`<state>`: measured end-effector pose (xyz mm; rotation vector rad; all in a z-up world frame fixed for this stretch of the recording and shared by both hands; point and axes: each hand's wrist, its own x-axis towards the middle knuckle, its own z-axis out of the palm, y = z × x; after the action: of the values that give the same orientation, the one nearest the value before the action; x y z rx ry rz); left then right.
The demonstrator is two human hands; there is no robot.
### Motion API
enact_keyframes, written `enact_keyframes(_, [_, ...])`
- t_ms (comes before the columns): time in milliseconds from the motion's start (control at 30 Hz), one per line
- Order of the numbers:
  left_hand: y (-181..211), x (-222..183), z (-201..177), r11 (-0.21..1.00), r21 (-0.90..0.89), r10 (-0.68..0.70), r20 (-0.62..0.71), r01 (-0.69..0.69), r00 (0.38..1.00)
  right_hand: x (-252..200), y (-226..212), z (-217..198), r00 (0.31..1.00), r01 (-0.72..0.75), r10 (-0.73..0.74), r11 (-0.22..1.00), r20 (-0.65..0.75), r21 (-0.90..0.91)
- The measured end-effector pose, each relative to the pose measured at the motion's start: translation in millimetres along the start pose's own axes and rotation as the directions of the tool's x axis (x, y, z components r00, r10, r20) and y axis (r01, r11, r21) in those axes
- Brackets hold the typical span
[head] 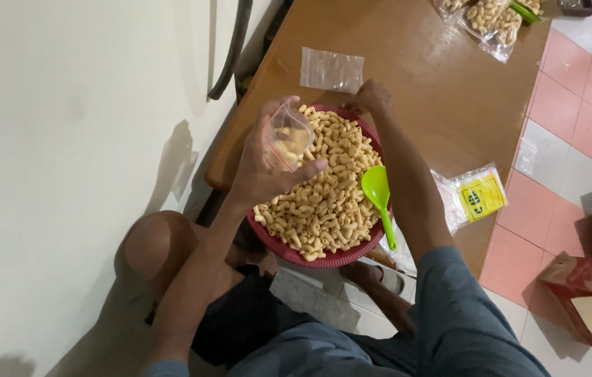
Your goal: Filling small plastic bags with snacks from a large bowl using a cup and a spoon.
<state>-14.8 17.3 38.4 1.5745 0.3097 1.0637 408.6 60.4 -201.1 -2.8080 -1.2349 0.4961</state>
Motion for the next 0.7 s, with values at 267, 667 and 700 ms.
enact_keyframes(267, [-4,-1,1,0.999,0.041,-0.033,0.026,0.032,0.999,-1,7,-8,0.992,0.016,-0.033,0.99,0.12,0.141])
enact_keyframes(667, [7,-8,4,0.98,0.114,-0.175,0.13,0.16,0.976,-134,-22,-94,0.779,0.562,-0.626,0.682,-0.022,0.468])
enact_keyframes(700, [5,-8,5,0.984,0.084,-0.168,0.142,0.157,0.976,-155,-31,-105,0.753,0.55,-0.652,0.693,0.081,0.467])
